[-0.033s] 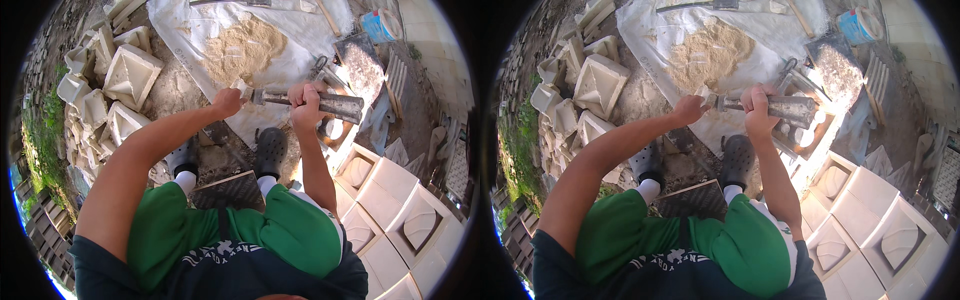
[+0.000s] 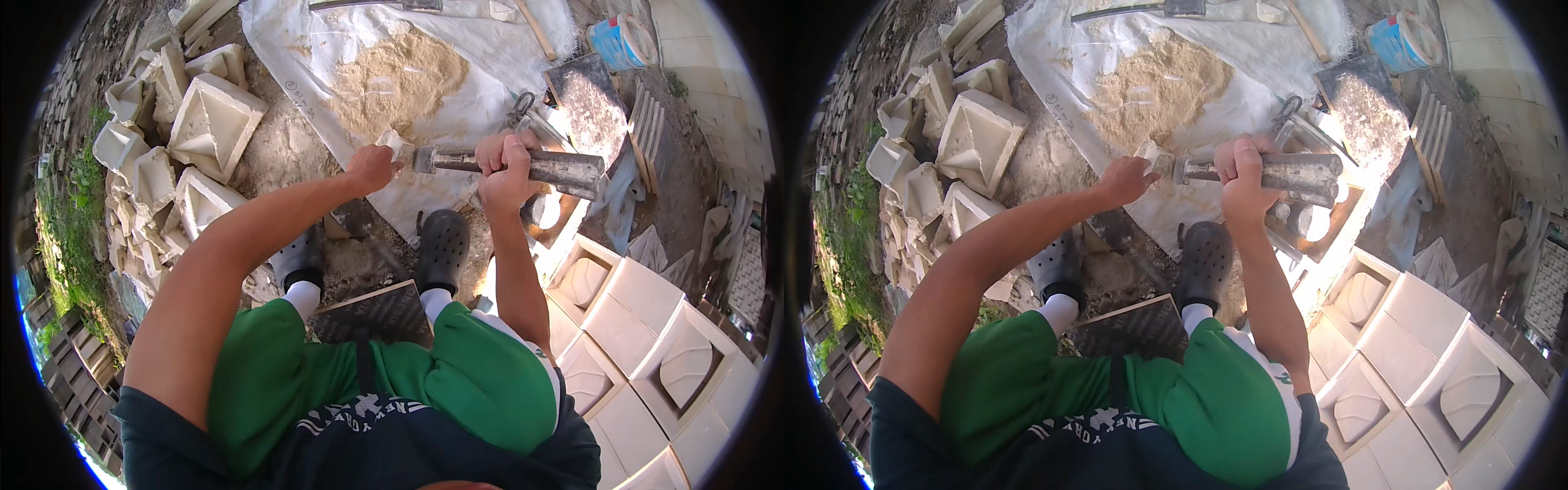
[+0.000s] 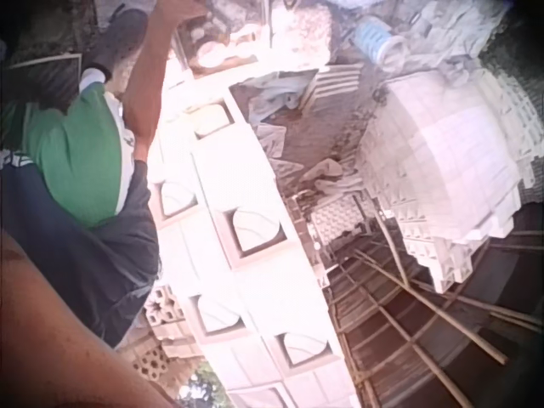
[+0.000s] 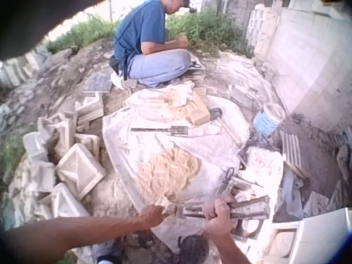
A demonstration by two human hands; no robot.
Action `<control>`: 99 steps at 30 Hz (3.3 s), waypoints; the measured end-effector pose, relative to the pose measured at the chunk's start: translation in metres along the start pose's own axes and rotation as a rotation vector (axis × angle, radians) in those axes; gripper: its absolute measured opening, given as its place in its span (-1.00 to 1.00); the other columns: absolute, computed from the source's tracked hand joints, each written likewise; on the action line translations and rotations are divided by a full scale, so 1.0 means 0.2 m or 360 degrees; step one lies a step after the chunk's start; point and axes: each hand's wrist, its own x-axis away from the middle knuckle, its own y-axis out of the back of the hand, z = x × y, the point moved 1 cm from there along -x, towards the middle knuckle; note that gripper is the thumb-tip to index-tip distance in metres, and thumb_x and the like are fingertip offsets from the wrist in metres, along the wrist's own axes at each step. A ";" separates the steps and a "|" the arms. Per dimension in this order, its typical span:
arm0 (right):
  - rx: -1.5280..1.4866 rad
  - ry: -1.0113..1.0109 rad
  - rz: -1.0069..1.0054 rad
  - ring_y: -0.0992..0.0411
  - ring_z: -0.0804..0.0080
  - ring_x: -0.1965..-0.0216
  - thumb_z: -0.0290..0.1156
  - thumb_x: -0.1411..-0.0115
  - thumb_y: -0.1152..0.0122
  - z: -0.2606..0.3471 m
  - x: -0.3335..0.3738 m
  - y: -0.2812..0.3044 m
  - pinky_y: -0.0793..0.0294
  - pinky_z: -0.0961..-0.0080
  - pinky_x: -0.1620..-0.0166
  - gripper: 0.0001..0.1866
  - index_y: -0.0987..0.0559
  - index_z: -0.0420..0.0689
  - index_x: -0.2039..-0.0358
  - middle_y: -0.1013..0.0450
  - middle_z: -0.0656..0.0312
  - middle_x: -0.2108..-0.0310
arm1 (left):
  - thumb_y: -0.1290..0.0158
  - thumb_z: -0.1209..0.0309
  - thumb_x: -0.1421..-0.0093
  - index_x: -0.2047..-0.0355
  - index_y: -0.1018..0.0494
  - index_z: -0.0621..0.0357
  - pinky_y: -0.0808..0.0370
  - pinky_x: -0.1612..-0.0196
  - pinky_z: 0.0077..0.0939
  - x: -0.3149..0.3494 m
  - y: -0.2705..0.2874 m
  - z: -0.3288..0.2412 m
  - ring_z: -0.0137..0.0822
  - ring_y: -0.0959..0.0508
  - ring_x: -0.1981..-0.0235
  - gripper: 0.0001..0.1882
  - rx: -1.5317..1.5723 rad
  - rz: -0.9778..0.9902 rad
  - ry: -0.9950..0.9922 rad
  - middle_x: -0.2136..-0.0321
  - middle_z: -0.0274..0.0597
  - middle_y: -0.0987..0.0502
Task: The person moves a mold containing cylindrical casts aside, gathers stone powder and fragments on a sheet by hand, and shapes a stone piece using a chisel and a hammer.
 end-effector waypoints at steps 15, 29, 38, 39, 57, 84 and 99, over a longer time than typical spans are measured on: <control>0.0176 -0.0076 0.0129 -0.01 0.66 0.70 -0.54 -0.19 0.04 0.00 -0.02 0.00 -0.03 0.61 0.63 -0.74 -0.18 -0.08 0.61 -0.10 0.38 0.72 | -0.06 0.08 -0.21 0.38 -0.52 0.31 -0.43 0.20 0.03 0.03 0.02 -0.01 0.18 -0.55 0.32 -0.56 -0.0053 0.0003 -0.0015 0.46 0.18 -0.55; 0.0611 0.0058 0.0031 0.03 0.60 0.71 -0.52 -0.12 0.10 0.03 0.01 0.17 -0.03 0.58 0.63 -0.76 -0.15 -0.07 0.65 -0.07 0.33 0.74 | -0.19 0.22 -0.11 -0.23 -0.13 0.07 -0.34 -0.15 -0.12 0.07 0.07 -0.18 0.03 -0.30 -0.19 -0.27 -0.0268 -0.0109 -0.0365 -0.23 0.02 -0.16; 0.0034 0.0083 0.0120 0.01 0.58 0.72 -0.52 -0.11 0.08 0.02 0.00 0.19 -0.07 0.55 0.61 -0.80 -0.20 -0.11 0.62 -0.12 0.31 0.74 | -0.14 0.45 -0.07 -0.18 -0.24 0.07 -0.31 -0.18 -0.17 -0.05 -0.01 0.01 -0.01 -0.33 -0.17 -0.37 -0.1002 -0.0115 -0.0860 -0.03 0.06 -0.39; 0.0021 0.0089 0.0176 0.01 0.58 0.72 -0.52 -0.11 0.09 0.04 0.00 0.17 -0.08 0.54 0.61 -0.81 -0.20 -0.11 0.61 -0.12 0.30 0.74 | -0.14 0.45 -0.07 -0.18 -0.24 0.07 -0.31 -0.18 -0.17 -0.02 0.02 0.00 -0.01 -0.33 -0.17 -0.37 -0.1008 -0.0103 -0.0858 -0.03 0.06 -0.39; 0.0101 0.0040 0.0292 -0.04 0.63 0.70 -0.51 -0.14 0.05 0.13 0.03 0.11 -0.02 0.61 0.64 -0.85 -0.30 -0.15 0.57 -0.18 0.32 0.72 | -0.11 0.33 -0.05 0.02 -0.41 0.24 -0.30 -0.18 -0.20 0.29 0.01 -0.17 -0.14 -0.43 -0.06 -0.53 -0.1243 0.0280 -0.1272 0.04 -0.08 -0.47; 0.0743 0.0040 0.0417 -0.06 0.66 0.66 -0.41 -0.23 0.01 -0.05 0.02 0.12 -0.09 0.63 0.58 -0.73 -0.21 -0.12 0.58 -0.17 0.34 0.69 | -0.04 0.45 -0.04 0.36 -0.50 0.20 -0.60 0.28 -0.39 0.02 -0.52 -0.31 -0.18 -0.56 0.15 -0.85 -0.0488 -0.0278 -0.1018 0.23 -0.08 -0.48; 0.0134 0.0133 -0.0200 -0.01 0.50 0.66 -0.38 -0.16 0.05 0.03 0.02 0.18 -0.16 0.50 0.50 -0.73 -0.18 -0.07 0.63 -0.06 0.31 0.71 | 0.05 0.57 -0.14 0.06 -0.43 0.18 -0.51 0.04 -0.20 -0.12 -0.09 -0.08 -0.01 -0.50 0.02 -0.67 -0.0441 -0.0003 -0.0802 -0.01 -0.07 -0.43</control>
